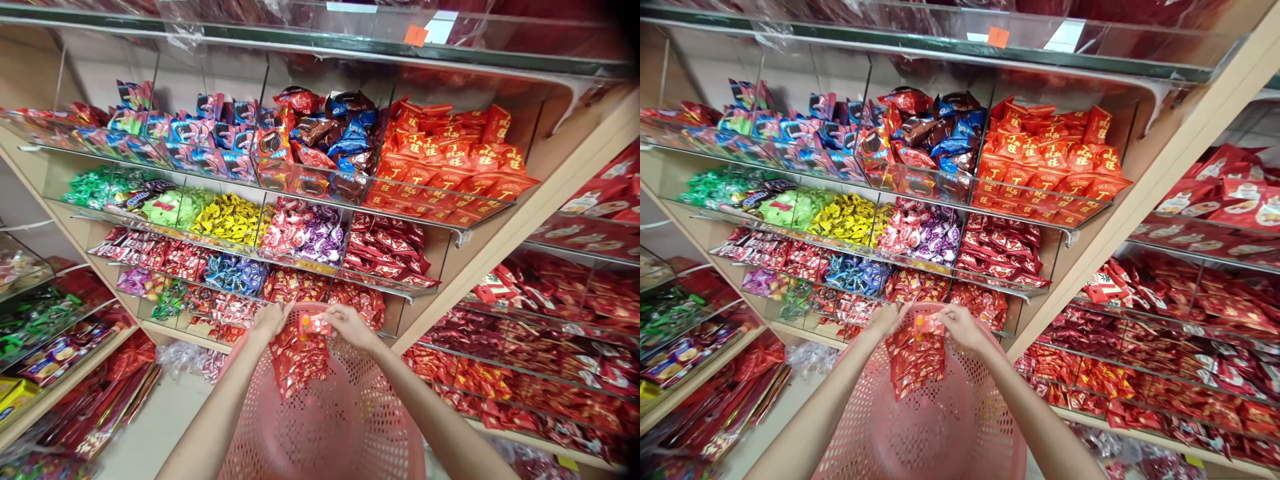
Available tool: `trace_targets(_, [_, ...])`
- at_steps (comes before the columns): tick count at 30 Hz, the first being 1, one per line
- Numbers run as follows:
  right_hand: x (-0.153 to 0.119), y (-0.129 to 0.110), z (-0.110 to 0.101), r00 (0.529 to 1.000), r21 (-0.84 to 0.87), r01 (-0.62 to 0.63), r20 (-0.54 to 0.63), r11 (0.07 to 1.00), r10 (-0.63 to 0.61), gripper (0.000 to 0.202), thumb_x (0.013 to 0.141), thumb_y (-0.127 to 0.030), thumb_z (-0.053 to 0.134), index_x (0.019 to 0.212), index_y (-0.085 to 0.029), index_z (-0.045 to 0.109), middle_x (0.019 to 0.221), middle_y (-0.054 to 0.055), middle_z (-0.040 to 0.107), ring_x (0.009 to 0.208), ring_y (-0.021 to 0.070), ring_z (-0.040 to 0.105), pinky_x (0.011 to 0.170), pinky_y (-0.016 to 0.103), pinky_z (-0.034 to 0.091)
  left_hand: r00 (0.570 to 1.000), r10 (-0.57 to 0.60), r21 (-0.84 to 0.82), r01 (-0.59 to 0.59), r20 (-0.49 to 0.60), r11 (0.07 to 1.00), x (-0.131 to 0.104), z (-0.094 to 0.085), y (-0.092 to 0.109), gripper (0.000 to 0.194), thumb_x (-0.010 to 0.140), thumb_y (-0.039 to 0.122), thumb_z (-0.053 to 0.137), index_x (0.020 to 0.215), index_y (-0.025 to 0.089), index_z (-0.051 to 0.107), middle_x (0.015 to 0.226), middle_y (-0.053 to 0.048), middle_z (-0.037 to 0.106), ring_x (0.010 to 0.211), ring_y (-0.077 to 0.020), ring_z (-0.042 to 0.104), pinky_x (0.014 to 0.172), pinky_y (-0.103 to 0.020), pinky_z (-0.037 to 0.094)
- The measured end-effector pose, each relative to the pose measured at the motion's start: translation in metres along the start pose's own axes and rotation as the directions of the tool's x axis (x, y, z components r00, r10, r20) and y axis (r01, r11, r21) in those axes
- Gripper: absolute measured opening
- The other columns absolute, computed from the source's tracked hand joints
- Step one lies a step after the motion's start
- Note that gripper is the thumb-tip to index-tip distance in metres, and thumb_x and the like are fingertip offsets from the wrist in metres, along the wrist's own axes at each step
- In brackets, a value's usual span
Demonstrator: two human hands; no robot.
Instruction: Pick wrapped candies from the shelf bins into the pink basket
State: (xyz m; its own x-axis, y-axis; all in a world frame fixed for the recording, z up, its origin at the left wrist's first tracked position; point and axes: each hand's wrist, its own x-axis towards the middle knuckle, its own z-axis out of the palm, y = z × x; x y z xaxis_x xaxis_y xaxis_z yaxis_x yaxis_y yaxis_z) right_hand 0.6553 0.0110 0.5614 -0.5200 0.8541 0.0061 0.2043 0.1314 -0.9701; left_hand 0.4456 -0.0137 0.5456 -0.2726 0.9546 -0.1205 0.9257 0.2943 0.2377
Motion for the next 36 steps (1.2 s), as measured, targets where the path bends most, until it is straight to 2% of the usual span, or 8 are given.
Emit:
trace_targets(2, [0.016, 0.003, 0.018, 0.998, 0.014, -0.054, 0.043, 0.998, 0.054, 0.034, 0.066, -0.05, 0.062, 0.065, -0.018, 0.053, 0.049, -0.004, 0.05, 0.042, 0.0088, 0.045, 0.043, 0.021, 0.035, 1.0, -0.004, -0.028, 0.005, 0.024, 1.0, 0.001, -0.002, 0.0, 0.08, 0.082, 0.063, 0.003, 0.098, 0.015, 0.065, 0.104, -0.018, 0.065, 0.1, -0.0296, 0.06, 0.085, -0.04, 0.043])
trace_targets(4, [0.031, 0.006, 0.029, 0.993, 0.003, -0.113, 0.027, 0.994, 0.113, 0.032, 0.065, -0.047, 0.064, 0.06, -0.018, 0.053, 0.045, -0.006, 0.047, 0.04, 0.0069, 0.039, 0.04, 0.02, 0.03, 0.999, -0.007, -0.046, 0.01, 0.049, 0.999, 0.002, -0.005, 0.0, 0.083, 0.082, 0.062, -0.001, 0.099, 0.014, 0.064, 0.105, -0.018, 0.065, 0.101, -0.0303, 0.059, 0.085, -0.041, 0.042])
trace_targets(8, [0.045, 0.016, 0.028, 0.983, -0.008, -0.179, 0.03, 0.984, 0.179, 0.031, 0.064, -0.044, 0.065, 0.055, -0.016, 0.053, 0.044, -0.006, 0.044, 0.04, 0.006, 0.035, 0.039, 0.02, 0.026, 0.997, -0.013, -0.06, 0.018, 0.073, 0.998, 0.001, -0.011, -0.002, 0.088, 0.08, 0.062, -0.006, 0.099, 0.013, 0.065, 0.105, -0.019, 0.065, 0.101, -0.031, 0.059, 0.084, -0.04, 0.042])
trace_targets(13, [0.043, 0.026, 0.02, 0.982, -0.005, -0.185, 0.039, 0.983, 0.185, 0.029, 0.063, -0.042, 0.066, 0.054, -0.016, 0.055, 0.046, -0.005, 0.047, 0.041, 0.0068, 0.037, 0.041, 0.02, 0.027, 0.997, -0.022, -0.07, 0.027, 0.069, 0.997, 0.002, -0.012, -0.003, 0.093, 0.078, 0.064, -0.008, 0.101, 0.013, 0.065, 0.107, -0.019, 0.064, 0.102, -0.0315, 0.059, 0.085, -0.041, 0.042])
trace_targets(19, [0.054, 0.033, 0.043, 0.977, -0.117, -0.209, -0.057, 0.971, 0.203, 0.022, 0.072, -0.032, 0.056, 0.056, -0.017, 0.056, 0.042, -0.005, 0.045, 0.037, 0.0077, 0.037, 0.04, 0.021, 0.028, 0.997, -0.035, -0.067, 0.04, 0.064, 0.997, 0.002, -0.01, -0.001, 0.093, 0.077, 0.066, -0.007, 0.104, 0.012, 0.065, 0.108, -0.018, 0.064, 0.103, -0.0318, 0.058, 0.085, -0.041, 0.042])
trace_targets(23, [0.064, 0.039, 0.057, 0.98, -0.21, -0.181, -0.122, 0.961, 0.158, 0.021, 0.074, -0.029, 0.056, 0.056, -0.016, 0.057, 0.046, -0.004, 0.05, 0.041, 0.0082, 0.041, 0.043, 0.021, 0.03, 0.997, -0.034, -0.054, 0.038, 0.063, 0.998, 0.003, -0.009, 0.0, 0.091, 0.078, 0.065, -0.005, 0.103, 0.012, 0.064, 0.107, -0.02, 0.064, 0.103, -0.0325, 0.058, 0.086, -0.043, 0.041])
trace_targets(30, [0.058, 0.036, 0.06, 0.969, -0.43, -0.147, -0.245, 0.891, 0.041, 0.025, 0.07, -0.03, 0.062, 0.051, -0.017, 0.052, 0.056, -0.001, 0.057, 0.054, 0.0107, 0.049, 0.051, 0.022, 0.03, 0.998, -0.03, -0.032, 0.031, 0.048, 0.999, 0.005, -0.005, -0.002, 0.086, 0.078, 0.067, 0.0, 0.101, 0.015, 0.064, 0.105, -0.017, 0.065, 0.1, -0.0313, 0.059, 0.083, -0.041, 0.043])
trace_targets(36, [0.049, 0.032, 0.062, 0.954, -0.521, -0.18, -0.298, 0.835, 0.019, 0.027, 0.073, -0.032, 0.059, 0.052, -0.019, 0.05, 0.054, -0.002, 0.054, 0.052, 0.0108, 0.047, 0.049, 0.021, 0.026, 0.999, 0.045, 0.05, -0.045, 0.0, 0.998, 0.001, -0.003, -0.004, 0.08, 0.068, 0.078, 0.024, 0.101, 0.016, 0.061, 0.103, -0.017, 0.066, 0.097, -0.0331, 0.06, 0.078, -0.038, 0.045])
